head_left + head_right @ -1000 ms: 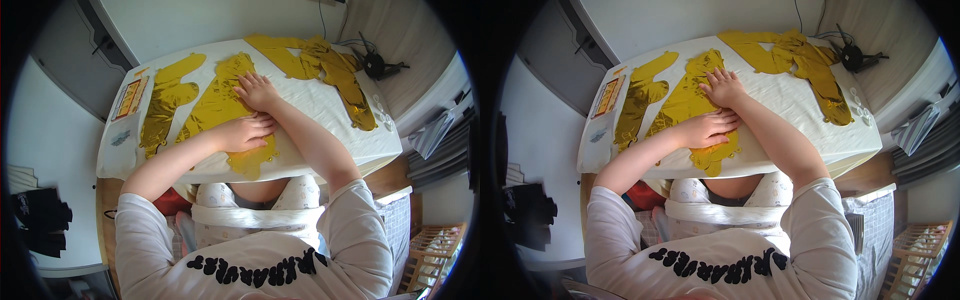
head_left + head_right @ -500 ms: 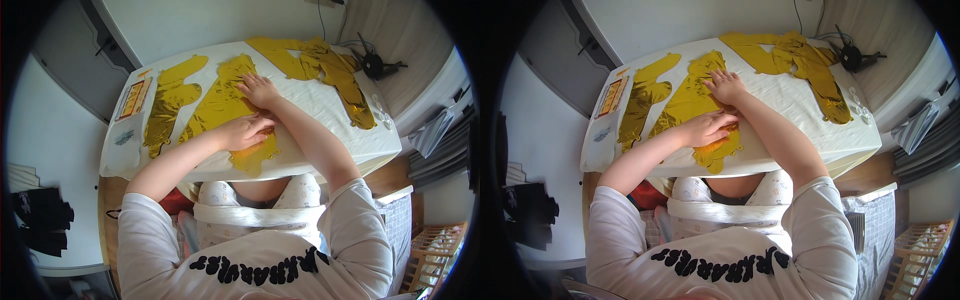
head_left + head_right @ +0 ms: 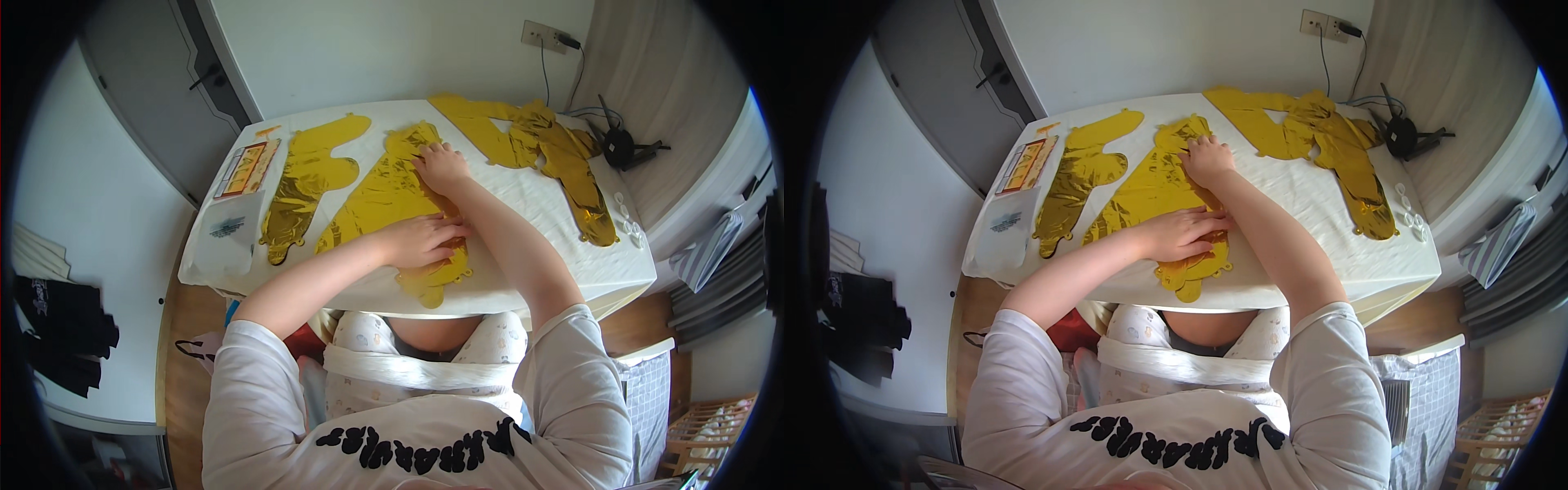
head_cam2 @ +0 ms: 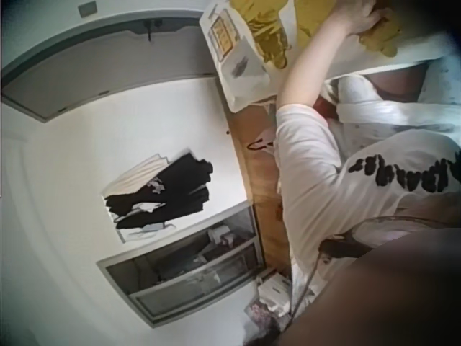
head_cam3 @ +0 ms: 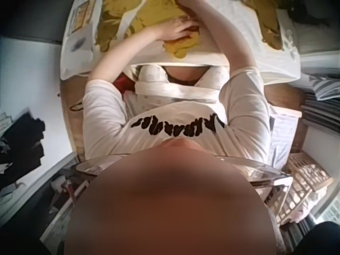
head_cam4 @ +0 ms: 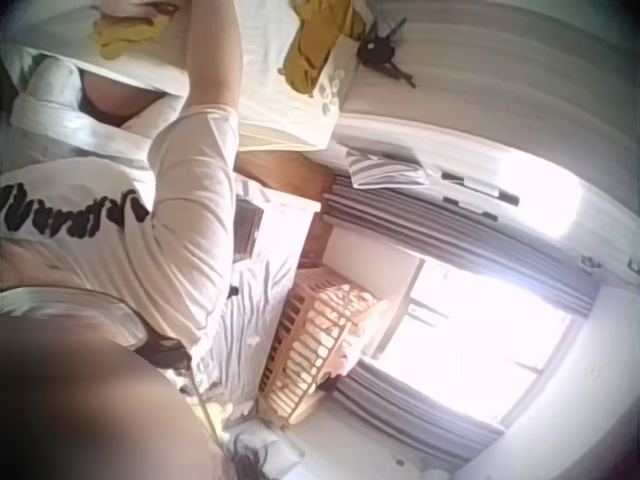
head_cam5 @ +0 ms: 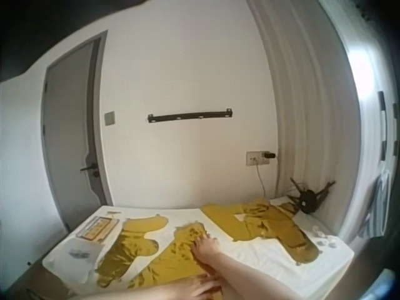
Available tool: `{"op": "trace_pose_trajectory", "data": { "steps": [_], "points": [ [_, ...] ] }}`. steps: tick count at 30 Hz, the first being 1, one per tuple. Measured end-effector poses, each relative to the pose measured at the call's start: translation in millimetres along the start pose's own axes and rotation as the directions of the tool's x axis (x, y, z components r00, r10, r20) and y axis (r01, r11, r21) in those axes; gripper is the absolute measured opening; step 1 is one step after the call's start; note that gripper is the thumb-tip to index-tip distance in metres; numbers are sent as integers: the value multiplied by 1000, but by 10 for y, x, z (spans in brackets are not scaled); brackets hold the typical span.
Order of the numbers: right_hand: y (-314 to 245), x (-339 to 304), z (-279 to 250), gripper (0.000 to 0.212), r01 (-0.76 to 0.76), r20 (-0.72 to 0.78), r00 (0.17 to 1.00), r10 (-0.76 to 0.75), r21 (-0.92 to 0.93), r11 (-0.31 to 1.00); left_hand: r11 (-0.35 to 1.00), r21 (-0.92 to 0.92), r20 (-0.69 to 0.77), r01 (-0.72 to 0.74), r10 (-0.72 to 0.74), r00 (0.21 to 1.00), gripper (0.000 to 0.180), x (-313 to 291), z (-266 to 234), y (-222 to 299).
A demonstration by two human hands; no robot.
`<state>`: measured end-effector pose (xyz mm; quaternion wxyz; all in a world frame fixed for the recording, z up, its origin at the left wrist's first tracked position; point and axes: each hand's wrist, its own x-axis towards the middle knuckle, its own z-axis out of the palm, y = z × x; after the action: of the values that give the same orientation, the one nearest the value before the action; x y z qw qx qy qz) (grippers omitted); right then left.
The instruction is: The person smooths and flattens a foil balloon on the table and then folds it into a smaller rectangle by hand.
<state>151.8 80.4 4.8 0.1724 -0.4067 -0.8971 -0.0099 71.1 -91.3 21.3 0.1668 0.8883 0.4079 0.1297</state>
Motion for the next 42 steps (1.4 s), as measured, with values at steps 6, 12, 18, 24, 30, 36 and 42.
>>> {"op": "trace_pose_trajectory", "data": {
  "steps": [6,12,18,24,30,36,42],
  "points": [
    [1,-28,101,51,9,-82,997,-3,65,998,999,-25,67,35,-33,997,57,-15,-6,-8],
    [15,-21,86,57,-20,-12,1000,22,139,990,978,158,57,-139,131,990,61,-20,52,-90],
    [55,2,164,71,7,-20,1000,-5,102,995,970,160,30,-181,178,984,61,11,71,-125],
    [35,21,115,86,-12,147,989,0,83,996,973,168,60,-156,148,987,63,-19,45,-78],
    [22,-1,54,92,-14,216,976,5,37,999,930,310,18,-198,202,979,72,-32,113,-102],
    [-13,-37,56,91,-8,220,975,0,34,999,976,162,78,-148,137,988,75,-39,60,-72],
    [27,-32,80,91,9,195,981,-10,6,1000,956,251,130,-153,123,984,79,-35,-37,117]
  ]
}}
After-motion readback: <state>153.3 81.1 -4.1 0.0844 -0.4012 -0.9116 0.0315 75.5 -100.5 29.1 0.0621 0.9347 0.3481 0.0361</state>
